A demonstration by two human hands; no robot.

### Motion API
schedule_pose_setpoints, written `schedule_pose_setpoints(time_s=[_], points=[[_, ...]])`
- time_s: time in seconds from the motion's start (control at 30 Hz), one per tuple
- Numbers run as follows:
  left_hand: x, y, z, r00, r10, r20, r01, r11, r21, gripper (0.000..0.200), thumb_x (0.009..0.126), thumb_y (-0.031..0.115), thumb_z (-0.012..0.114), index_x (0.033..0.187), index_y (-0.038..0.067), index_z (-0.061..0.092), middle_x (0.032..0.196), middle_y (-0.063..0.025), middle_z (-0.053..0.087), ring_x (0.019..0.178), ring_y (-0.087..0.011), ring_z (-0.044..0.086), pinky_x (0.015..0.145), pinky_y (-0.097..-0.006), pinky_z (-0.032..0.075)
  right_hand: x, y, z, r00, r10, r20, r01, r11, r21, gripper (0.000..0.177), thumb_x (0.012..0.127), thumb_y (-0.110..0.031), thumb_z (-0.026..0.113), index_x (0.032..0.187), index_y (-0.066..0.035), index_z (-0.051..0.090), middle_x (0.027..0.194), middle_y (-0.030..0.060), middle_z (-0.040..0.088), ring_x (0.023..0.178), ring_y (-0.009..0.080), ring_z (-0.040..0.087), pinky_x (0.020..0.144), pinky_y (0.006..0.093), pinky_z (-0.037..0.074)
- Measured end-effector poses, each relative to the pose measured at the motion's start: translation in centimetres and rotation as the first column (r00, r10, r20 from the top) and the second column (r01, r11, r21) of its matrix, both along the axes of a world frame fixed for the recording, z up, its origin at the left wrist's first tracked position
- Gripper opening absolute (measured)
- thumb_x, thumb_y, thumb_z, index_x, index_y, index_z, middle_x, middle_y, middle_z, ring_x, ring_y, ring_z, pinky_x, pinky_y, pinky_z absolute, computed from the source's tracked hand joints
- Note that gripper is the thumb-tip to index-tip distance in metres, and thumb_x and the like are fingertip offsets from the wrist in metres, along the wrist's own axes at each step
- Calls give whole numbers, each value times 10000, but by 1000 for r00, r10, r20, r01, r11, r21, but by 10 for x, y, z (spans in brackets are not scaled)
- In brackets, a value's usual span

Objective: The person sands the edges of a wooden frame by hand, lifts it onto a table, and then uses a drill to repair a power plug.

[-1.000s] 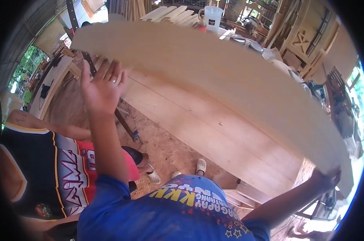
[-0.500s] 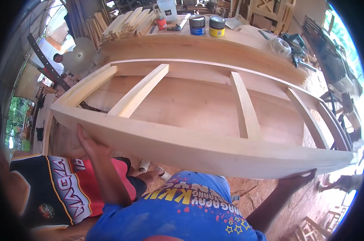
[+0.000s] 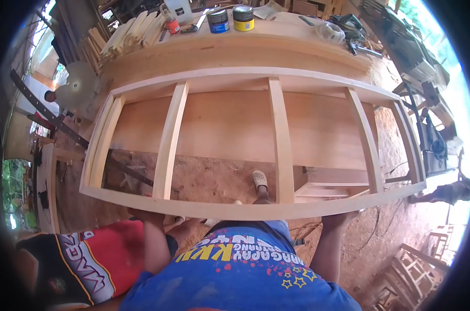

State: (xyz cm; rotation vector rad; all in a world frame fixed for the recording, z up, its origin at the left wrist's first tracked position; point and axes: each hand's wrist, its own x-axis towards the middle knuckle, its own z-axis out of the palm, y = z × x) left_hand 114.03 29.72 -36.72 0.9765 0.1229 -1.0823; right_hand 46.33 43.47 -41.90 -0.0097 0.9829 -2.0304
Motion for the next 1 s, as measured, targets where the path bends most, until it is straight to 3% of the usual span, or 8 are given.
schedule_pose_setpoints(time_s=[0.07, 0.27, 0.7, 0.8, 0.87, 0.9, 0.93, 1.0], points=[[-1, -6, -14, 995, 95, 27, -98, 985, 141, 633, 877, 832, 366, 915, 251, 615, 851, -21, 641, 824, -231, 667, 818, -392, 577, -14, 4, -29, 994, 85, 65, -78, 992, -101, 620, 964, -651, 472, 1027, -39, 550, 856, 117, 612, 759, 264, 618, 727, 386, 557], [26, -9, -60, 996, 45, 72, -53, 993, 107, 653, 915, 747, 338, 1022, 177, 638, 958, -85, 686, 837, -295, 659, 836, -476, 573, 59, -47, 92, 956, -279, 94, 223, 896, 385, 740, 930, -779, 336, 758, -76, 492, 639, 91, 516, 586, 257, 539, 616, 380, 523], [-10, -67, -8, 865, 57, 499, -234, 925, 300, 508, 947, 519, 538, 1215, 91, 591, 1175, -137, 617, 1100, -347, 593, 957, -485, 513, 41, -94, 91, 910, -355, 215, 254, 886, 389, 514, 976, -585, 389, 845, -95, 474, 725, 83, 511, 623, 239, 530, 684, 412, 532], [-43, -100, 52, 414, -27, 910, -461, 856, 235, 500, 954, 467, 584, 1260, 71, 581, 1226, -149, 602, 1161, -359, 577, 985, -487, 499, 36, -108, 89, 909, -365, 200, 275, 888, 369, 442, 972, -517, 416, 851, -95, 470, 738, 100, 529, 635, 268, 540, 669, 423, 527], [-66, -109, 91, -194, -206, 959, -405, 907, 113, 520, 938, 388, 665, 1317, 48, 555, 1272, -158, 579, 1225, -369, 549, 1015, -485, 480, 28, -120, 84, 869, -434, 239, 304, 848, 435, 452, 973, -527, 414, 855, -94, 468, 738, 106, 532, 636, 283, 545, 665, 433, 526], [-80, -115, 115, -504, -132, 854, -81, 991, 105, 653, 836, 254, 781, 1388, 15, 528, 1309, -182, 576, 1277, -391, 513, 1034, -489, 464, 26, -122, 84, 871, -429, 241, 306, 856, 417, 466, 977, -543, 411, 867, -93, 467, 748, 108, 535, 648, 284, 550, 674, 438, 529], [-95, -121, 126, -555, -176, 813, 183, 927, 326, 661, 821, 233, 781, 1393, 10, 537, 1361, -198, 568, 1285, -373, 528, 1055, -477, 456, 24, -123, 86, 877, -415, 242, 298, 865, 404, 482, 980, -560, 407, 880, -92, 467, 758, 109, 539, 661, 286, 556, 682, 443, 531], [-148, -136, 159, -659, -338, 672, 529, 425, 734, 656, 794, 215, 786, 1381, 21, 567, 1358, -202, 601, 1261, -346, 576, 1051, -457, 469, 20, -129, 83, 888, -391, 240, 278, 875, 396, 523, 981, -603, 402, 905, -90, 467, 785, 115, 546, 688, 289, 566, 703, 449, 535]])
